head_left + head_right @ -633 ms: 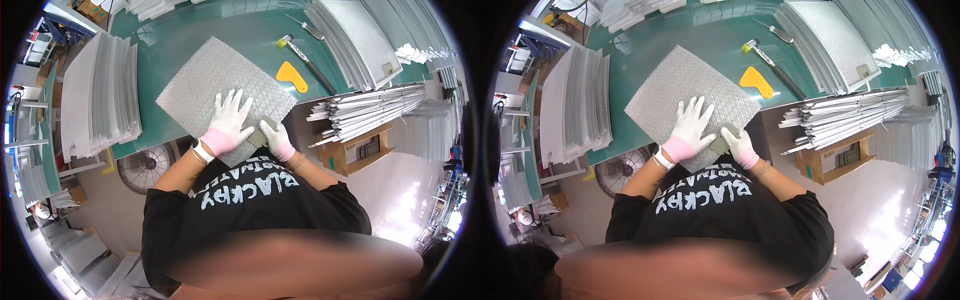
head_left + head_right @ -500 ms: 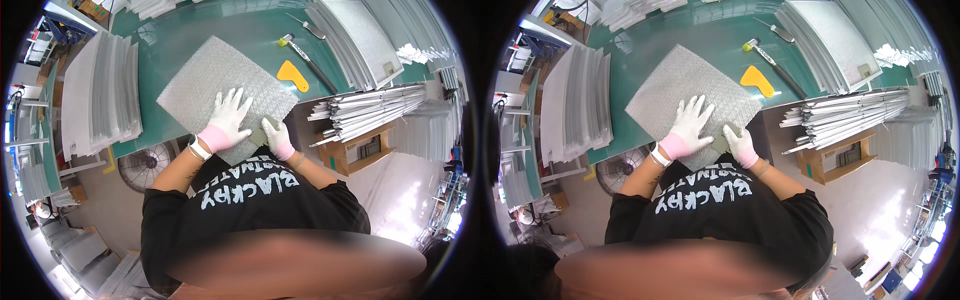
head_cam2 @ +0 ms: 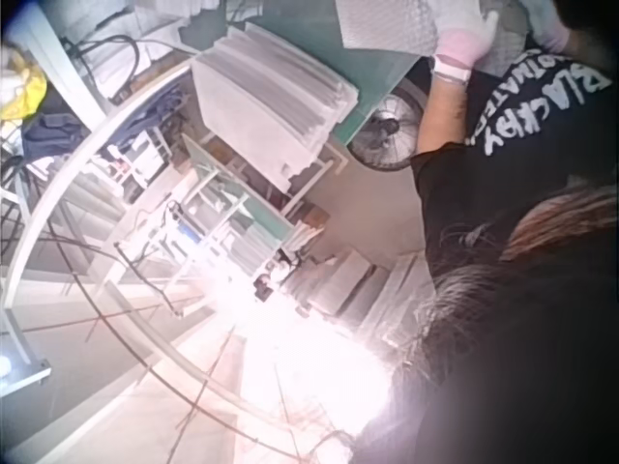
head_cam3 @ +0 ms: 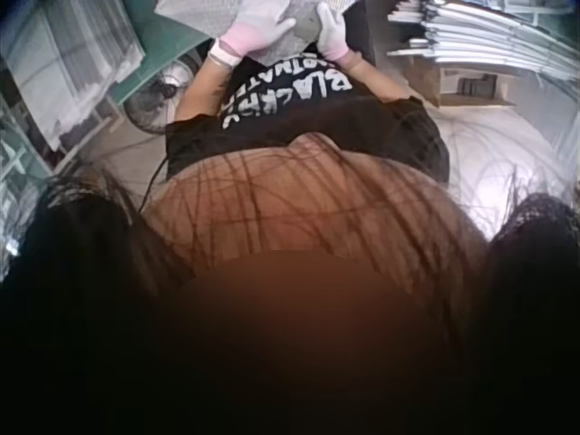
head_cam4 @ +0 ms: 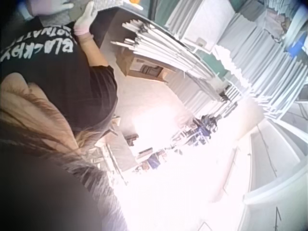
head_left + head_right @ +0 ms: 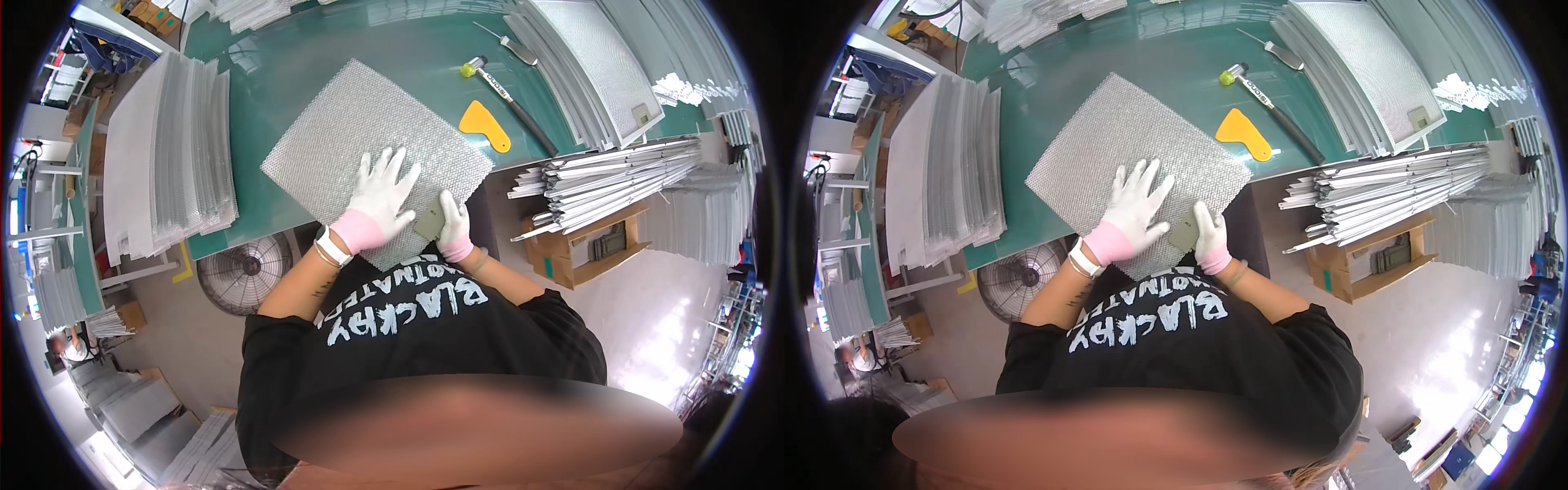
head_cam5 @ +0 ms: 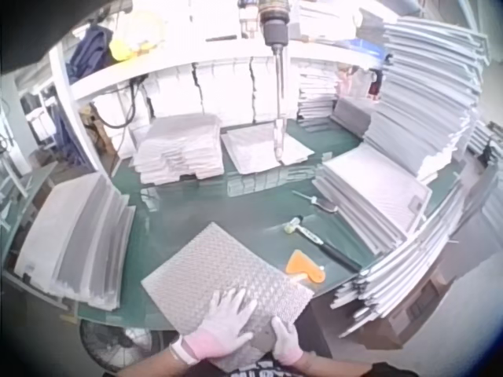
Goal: Assembling air filters by placing metal mesh into plastic frames and securing them with a rubber mallet.
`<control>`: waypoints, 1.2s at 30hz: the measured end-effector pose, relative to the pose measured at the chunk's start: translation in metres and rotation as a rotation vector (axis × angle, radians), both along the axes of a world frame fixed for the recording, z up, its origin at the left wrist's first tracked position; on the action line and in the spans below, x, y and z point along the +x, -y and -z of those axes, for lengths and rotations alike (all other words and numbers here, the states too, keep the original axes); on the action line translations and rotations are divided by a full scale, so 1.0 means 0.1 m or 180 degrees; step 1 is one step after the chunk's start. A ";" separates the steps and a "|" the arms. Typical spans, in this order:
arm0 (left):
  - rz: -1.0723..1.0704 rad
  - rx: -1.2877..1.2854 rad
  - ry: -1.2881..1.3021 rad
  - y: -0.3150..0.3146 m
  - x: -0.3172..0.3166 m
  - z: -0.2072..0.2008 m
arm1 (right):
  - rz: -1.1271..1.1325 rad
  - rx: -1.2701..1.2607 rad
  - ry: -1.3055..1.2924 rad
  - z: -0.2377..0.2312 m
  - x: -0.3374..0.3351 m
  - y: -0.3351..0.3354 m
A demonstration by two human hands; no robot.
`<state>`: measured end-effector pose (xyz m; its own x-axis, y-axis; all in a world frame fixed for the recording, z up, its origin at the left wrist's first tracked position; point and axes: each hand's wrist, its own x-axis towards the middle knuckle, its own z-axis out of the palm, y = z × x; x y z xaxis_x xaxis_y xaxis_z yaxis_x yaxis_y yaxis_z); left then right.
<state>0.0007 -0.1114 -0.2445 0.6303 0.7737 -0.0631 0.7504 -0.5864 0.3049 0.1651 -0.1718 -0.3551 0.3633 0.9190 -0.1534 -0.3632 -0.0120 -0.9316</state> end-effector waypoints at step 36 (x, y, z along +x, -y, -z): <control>0.0723 0.0399 0.0086 -0.72 -0.34 -0.06 | -0.3717 0.0050 0.2641 -0.50 0.38 -0.18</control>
<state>-0.0338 -0.0393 -0.2381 0.7889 0.6129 0.0436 0.5877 -0.7734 0.2374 0.2030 -0.1534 -0.3047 -0.6101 0.7478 -0.2618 0.4869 0.0932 -0.8685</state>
